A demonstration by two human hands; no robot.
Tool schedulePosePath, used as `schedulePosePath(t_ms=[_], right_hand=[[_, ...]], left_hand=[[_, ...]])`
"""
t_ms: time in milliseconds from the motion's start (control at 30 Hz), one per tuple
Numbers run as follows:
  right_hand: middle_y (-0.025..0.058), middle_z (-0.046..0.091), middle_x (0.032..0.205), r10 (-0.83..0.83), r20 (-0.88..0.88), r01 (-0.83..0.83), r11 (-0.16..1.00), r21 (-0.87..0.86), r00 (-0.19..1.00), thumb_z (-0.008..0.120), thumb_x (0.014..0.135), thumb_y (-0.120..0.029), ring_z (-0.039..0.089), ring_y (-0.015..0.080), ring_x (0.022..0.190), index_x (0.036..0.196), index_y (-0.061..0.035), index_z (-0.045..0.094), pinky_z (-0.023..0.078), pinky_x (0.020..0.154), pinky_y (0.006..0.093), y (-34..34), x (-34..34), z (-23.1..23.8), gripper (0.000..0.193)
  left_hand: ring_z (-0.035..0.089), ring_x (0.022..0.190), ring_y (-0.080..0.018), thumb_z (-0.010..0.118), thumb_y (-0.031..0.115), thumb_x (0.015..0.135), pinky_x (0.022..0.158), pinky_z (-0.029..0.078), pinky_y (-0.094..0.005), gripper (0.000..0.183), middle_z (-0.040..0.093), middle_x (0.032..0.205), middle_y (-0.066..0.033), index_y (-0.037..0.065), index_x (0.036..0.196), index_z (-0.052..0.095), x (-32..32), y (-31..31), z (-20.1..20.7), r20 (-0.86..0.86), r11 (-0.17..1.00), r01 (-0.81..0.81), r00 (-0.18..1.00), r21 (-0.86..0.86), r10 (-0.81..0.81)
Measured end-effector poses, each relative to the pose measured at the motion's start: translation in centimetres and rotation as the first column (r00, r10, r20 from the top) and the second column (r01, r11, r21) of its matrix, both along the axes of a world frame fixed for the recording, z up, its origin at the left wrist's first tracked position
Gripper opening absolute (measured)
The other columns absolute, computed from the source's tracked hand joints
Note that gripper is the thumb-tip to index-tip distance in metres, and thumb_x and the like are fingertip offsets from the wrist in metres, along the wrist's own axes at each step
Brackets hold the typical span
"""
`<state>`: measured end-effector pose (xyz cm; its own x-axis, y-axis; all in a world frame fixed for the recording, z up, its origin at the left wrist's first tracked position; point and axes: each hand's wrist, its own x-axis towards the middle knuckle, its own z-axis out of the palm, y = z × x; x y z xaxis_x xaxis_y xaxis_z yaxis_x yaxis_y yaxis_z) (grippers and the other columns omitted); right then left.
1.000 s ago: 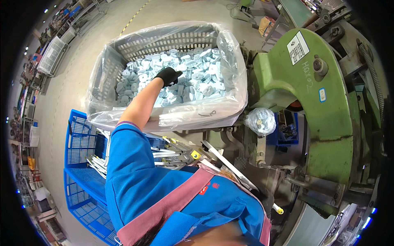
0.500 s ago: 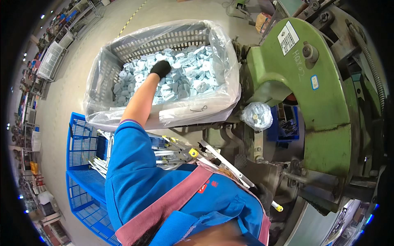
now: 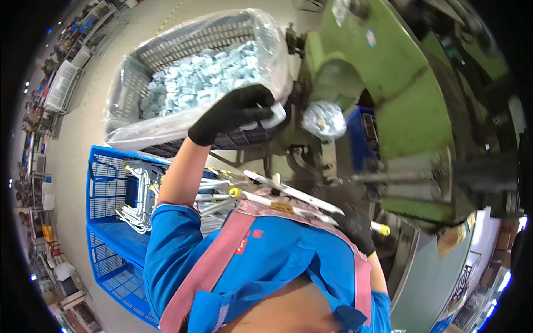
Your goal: The person repeatedly picks white plastic connectors from a bin, attaches them to white hoses with yellow tips, and places the completed assemblies into a blue crate. The process is continuous and repetitive throughout the clip.
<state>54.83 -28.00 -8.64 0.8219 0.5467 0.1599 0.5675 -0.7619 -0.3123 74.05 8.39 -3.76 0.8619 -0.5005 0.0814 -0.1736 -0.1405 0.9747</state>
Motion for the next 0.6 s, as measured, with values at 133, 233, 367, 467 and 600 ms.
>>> schedulePosePath(t_ms=[133, 233, 367, 467, 600], right_hand=[[0.0081, 0.055, 0.084, 0.107, 0.001, -0.105, 0.979, -0.176, 0.994, 0.064, 0.071, -0.023, 0.060, 0.0245, 0.068, 0.084, -0.0182, 0.066, 0.044, 0.051, 0.0390, -3.1, 0.2, 0.5, 0.014], [0.0074, 0.058, 0.088, 0.138, -0.012, -0.136, 0.955, -0.262, 0.990, 0.067, 0.068, -0.024, 0.062, 0.0251, 0.073, 0.085, -0.0179, 0.067, 0.048, 0.056, 0.0379, -6.0, -0.1, 0.6, 0.018], [0.0064, 0.061, 0.094, 0.156, -0.003, -0.153, 0.962, -0.225, 0.988, 0.070, 0.066, -0.023, 0.063, 0.0251, 0.078, 0.086, -0.0172, 0.068, 0.050, 0.061, 0.0373, -9.6, -0.7, 0.1, 0.021], [0.0061, 0.062, 0.095, 0.122, -0.071, -0.137, 0.948, -0.285, 0.990, 0.071, 0.065, -0.022, 0.063, 0.0247, 0.080, 0.085, -0.0167, 0.068, 0.050, 0.063, 0.0373, -12.0, -1.5, -0.1, 0.021], [0.0073, 0.063, 0.096, 0.182, -0.010, -0.179, 0.958, -0.224, 0.983, 0.070, 0.065, -0.020, 0.063, 0.0256, 0.079, 0.085, -0.0178, 0.069, 0.050, 0.062, 0.0381, -14.5, -1.7, 0.0, 0.020]], left_hand=[[0.062, 0.080, -0.0185, 0.067, 0.029, 0.086, 0.074, 0.048, -0.0316, 0.036, 0.065, 0.091, -0.0110, 0.002, 0.108, 0.060, -4.0, -7.5, -2.2, 0.140, 0.926, 0.236, 0.948, 0.296, -0.286], [0.064, 0.082, -0.0283, 0.066, 0.034, 0.087, 0.075, 0.049, -0.0367, 0.043, 0.065, 0.092, -0.0184, 0.000, 0.113, 0.059, -6.0, -11.2, -3.2, 0.176, 0.900, 0.237, 0.932, 0.366, -0.317], [0.064, 0.083, -0.0325, 0.065, 0.033, 0.087, 0.073, 0.049, -0.0394, 0.042, 0.065, 0.093, -0.0216, -0.001, 0.111, 0.060, -8.5, -15.4, -3.8, 0.181, 0.859, 0.046, 0.970, 0.509, -0.160], [0.064, 0.082, -0.0338, 0.064, 0.031, 0.088, 0.071, 0.049, -0.0407, 0.037, 0.065, 0.090, -0.0200, 0.003, 0.112, 0.061, -10.1, -18.2, -5.7, 0.507, 0.927, -0.162, 0.861, 0.337, -0.034], [0.065, 0.091, -0.0297, 0.069, 0.024, 0.083, 0.074, 0.051, -0.0392, 0.038, 0.066, 0.099, -0.0172, 0.009, 0.117, 0.061, -10.5, -20.1, -9.9, 0.330, 0.968, -0.113, 0.943, 0.223, 0.034]])
